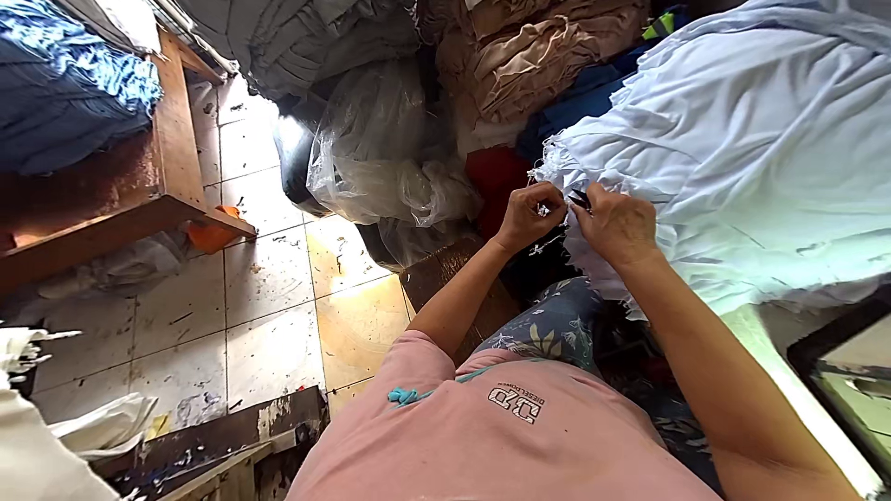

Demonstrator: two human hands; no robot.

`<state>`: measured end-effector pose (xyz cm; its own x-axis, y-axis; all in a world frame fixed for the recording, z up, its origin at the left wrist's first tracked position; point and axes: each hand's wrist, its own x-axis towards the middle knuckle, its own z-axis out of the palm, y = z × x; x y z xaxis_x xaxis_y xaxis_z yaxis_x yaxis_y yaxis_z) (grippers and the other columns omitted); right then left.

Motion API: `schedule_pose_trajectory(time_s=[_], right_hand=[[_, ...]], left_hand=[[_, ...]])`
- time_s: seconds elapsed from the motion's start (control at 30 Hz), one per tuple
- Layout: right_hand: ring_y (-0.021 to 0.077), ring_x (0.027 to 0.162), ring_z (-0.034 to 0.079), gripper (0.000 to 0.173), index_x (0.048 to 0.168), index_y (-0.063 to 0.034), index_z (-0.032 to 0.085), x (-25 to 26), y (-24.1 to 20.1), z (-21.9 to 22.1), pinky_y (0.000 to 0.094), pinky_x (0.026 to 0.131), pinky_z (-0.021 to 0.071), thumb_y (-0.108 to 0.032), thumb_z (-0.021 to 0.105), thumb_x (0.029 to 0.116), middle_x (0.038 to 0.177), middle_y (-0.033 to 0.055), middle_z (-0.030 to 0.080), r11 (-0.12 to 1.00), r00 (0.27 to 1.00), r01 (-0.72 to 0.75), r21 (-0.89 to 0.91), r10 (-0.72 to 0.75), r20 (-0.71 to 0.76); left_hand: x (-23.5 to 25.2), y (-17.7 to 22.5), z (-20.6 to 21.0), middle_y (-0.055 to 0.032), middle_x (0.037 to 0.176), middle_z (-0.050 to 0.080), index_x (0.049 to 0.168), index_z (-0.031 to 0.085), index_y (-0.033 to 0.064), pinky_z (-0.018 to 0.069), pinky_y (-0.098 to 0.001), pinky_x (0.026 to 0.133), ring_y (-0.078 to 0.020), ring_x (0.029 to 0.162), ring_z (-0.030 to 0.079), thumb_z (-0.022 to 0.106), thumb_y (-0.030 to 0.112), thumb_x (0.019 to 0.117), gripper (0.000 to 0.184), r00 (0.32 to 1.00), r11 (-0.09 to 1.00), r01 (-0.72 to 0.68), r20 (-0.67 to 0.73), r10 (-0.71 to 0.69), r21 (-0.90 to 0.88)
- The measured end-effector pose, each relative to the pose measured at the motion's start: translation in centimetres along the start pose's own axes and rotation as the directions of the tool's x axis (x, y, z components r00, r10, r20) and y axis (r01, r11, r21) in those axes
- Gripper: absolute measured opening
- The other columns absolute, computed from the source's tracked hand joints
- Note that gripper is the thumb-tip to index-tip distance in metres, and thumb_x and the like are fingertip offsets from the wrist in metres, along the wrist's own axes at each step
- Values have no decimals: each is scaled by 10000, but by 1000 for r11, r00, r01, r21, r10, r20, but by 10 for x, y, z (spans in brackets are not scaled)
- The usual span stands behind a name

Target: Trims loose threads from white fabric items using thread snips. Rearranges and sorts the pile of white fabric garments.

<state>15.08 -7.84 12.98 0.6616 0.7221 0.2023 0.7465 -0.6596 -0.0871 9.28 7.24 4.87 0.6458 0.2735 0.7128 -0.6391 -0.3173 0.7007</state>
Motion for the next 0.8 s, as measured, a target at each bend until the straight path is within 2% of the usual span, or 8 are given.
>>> schedule_pose_trajectory(time_s=[0.17,0.3,0.4,0.47,0.57,0.67,0.73,0.8], right_hand=[[507,720,680,268,964,66,636,10,-4,7,620,561,483,-187,573,1024,778,292,653,998,998,60,-29,-60,0],[485,674,673,215,878,49,621,21,1,12,595,533,472,-123,568,996,722,265,636,975,975,220,-25,-220,20],[466,622,653,164,823,29,608,21,5,13,581,504,451,-76,593,948,654,236,605,959,959,283,4,-283,17],[461,639,653,214,850,17,614,18,9,12,587,517,460,-144,587,989,661,222,602,965,964,259,42,-260,45],[488,773,655,388,1086,70,636,20,16,-5,675,671,496,-282,735,954,822,272,646,963,975,104,247,-148,168],[383,741,632,445,1161,69,622,24,25,-20,604,693,511,-295,757,943,856,230,645,885,984,66,461,-135,117],[327,806,657,435,1143,61,631,30,30,-27,553,759,531,-352,643,1006,929,213,666,833,997,36,553,-71,42],[233,741,609,454,1128,66,618,40,31,-30,462,718,508,-376,552,1047,877,161,644,797,1000,19,604,-10,-19]], left_hand=[[-3,-2,0,-69,870,691,879,645,-75,578,-221,738,-50,765,664,646,-131,826,77,985,943,135,-64,-162,-305],[-4,-3,2,-29,879,709,882,644,-25,579,-220,739,-39,771,673,640,-143,821,133,964,882,194,-82,-252,-428],[-10,-1,2,-48,857,695,892,643,-60,576,-234,748,-53,766,664,653,-122,822,94,972,901,195,-48,-231,-388],[-10,5,-3,-59,850,675,933,635,-86,571,-232,733,-52,747,646,642,-63,866,71,977,937,178,-62,-206,-301],[5,0,-21,-107,880,656,1053,611,-116,546,-247,657,-73,697,616,593,6,931,173,945,968,226,-214,-246,-110],[24,-21,-37,-216,1120,652,1161,587,-127,572,-333,819,-206,955,670,598,3,916,277,934,957,280,-249,-254,71],[32,-26,-36,-278,1349,576,1279,542,-137,561,-415,929,-322,1201,619,650,-5,872,442,971,963,230,-94,-218,139],[35,-30,-23,-297,1459,494,1328,541,-136,552,-441,990,-359,1300,566,708,-26,839,528,983,968,165,54,-178,186]])
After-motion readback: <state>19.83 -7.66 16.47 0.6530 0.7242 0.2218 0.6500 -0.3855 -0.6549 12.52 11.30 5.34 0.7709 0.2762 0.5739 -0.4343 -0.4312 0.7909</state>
